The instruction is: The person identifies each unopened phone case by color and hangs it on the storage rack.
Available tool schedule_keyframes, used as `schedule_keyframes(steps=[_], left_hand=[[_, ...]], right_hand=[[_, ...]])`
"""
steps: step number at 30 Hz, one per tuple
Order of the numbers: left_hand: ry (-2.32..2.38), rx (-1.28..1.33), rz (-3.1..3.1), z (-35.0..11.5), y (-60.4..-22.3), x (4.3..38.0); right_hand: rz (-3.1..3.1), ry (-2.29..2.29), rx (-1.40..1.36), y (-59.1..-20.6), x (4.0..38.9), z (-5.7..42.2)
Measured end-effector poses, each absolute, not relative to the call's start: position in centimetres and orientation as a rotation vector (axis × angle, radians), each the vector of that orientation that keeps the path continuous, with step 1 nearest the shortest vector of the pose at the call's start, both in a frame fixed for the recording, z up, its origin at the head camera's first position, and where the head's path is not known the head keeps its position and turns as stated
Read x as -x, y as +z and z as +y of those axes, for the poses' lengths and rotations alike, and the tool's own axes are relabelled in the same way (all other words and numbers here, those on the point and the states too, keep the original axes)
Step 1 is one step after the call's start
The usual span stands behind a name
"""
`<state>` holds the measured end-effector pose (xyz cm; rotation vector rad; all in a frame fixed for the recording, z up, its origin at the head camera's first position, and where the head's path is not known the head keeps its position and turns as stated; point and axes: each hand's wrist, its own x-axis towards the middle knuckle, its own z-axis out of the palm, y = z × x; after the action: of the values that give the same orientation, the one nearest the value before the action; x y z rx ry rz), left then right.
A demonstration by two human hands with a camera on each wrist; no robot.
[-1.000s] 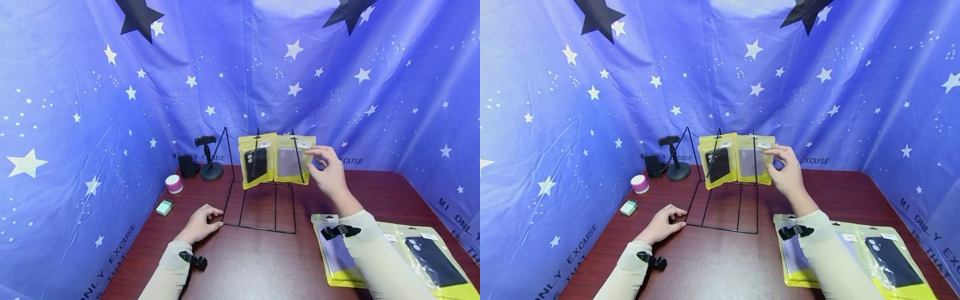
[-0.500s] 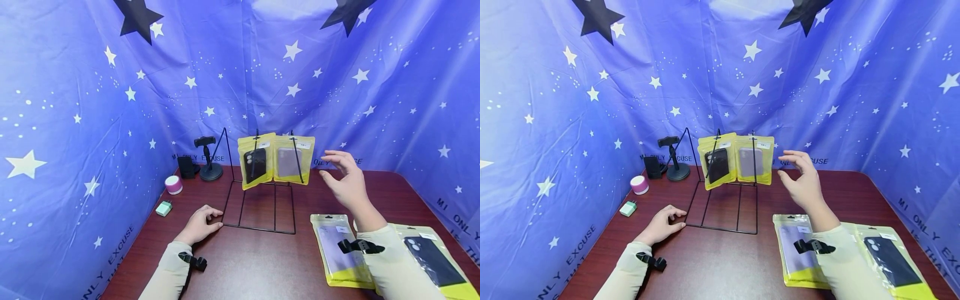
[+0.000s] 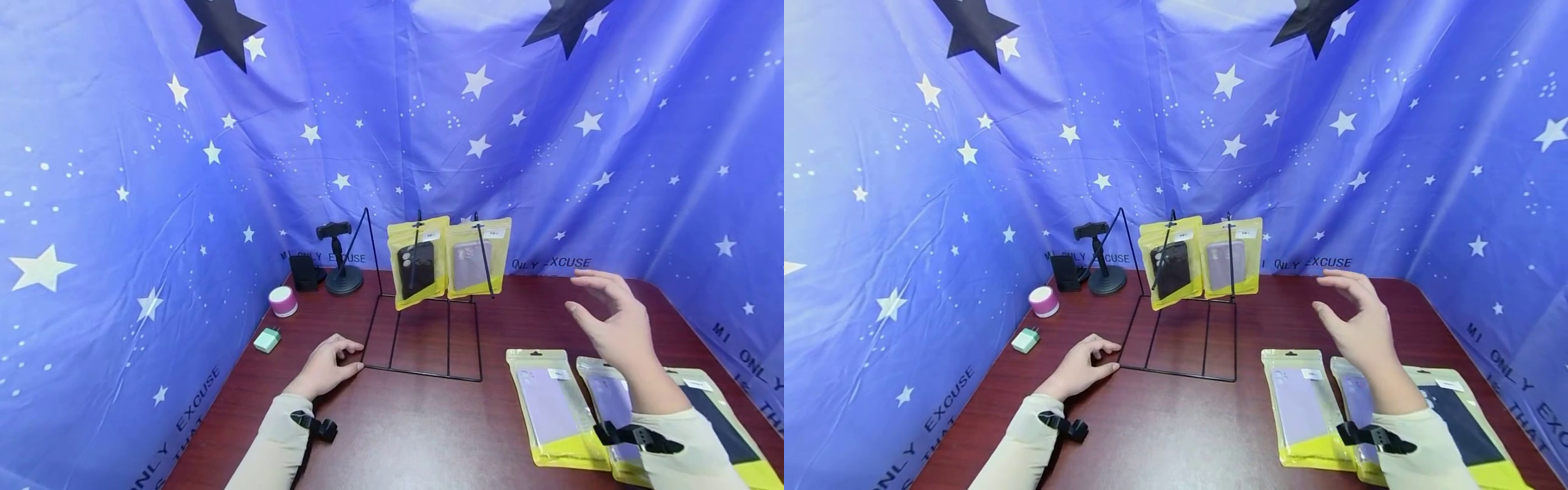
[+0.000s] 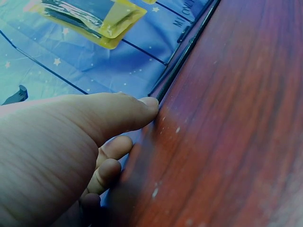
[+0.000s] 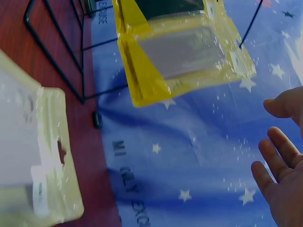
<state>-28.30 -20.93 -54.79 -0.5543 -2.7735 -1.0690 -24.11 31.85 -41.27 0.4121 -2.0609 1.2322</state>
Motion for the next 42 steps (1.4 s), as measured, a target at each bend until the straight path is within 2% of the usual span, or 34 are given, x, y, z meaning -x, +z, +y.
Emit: schedule_keyframes(steps=[25,42], left_hand=[[-1.073,0.569,-2.776,-20.9,-54.7,28.3],[-1.092,0.56,-2.779,-20.8,-54.2,28.0]], right_hand=[[-2.116,1.341,-0.087,-46.5,19.1,45.7],[-2.129,1.476,-0.216,-51.3,17.9,51.5]])
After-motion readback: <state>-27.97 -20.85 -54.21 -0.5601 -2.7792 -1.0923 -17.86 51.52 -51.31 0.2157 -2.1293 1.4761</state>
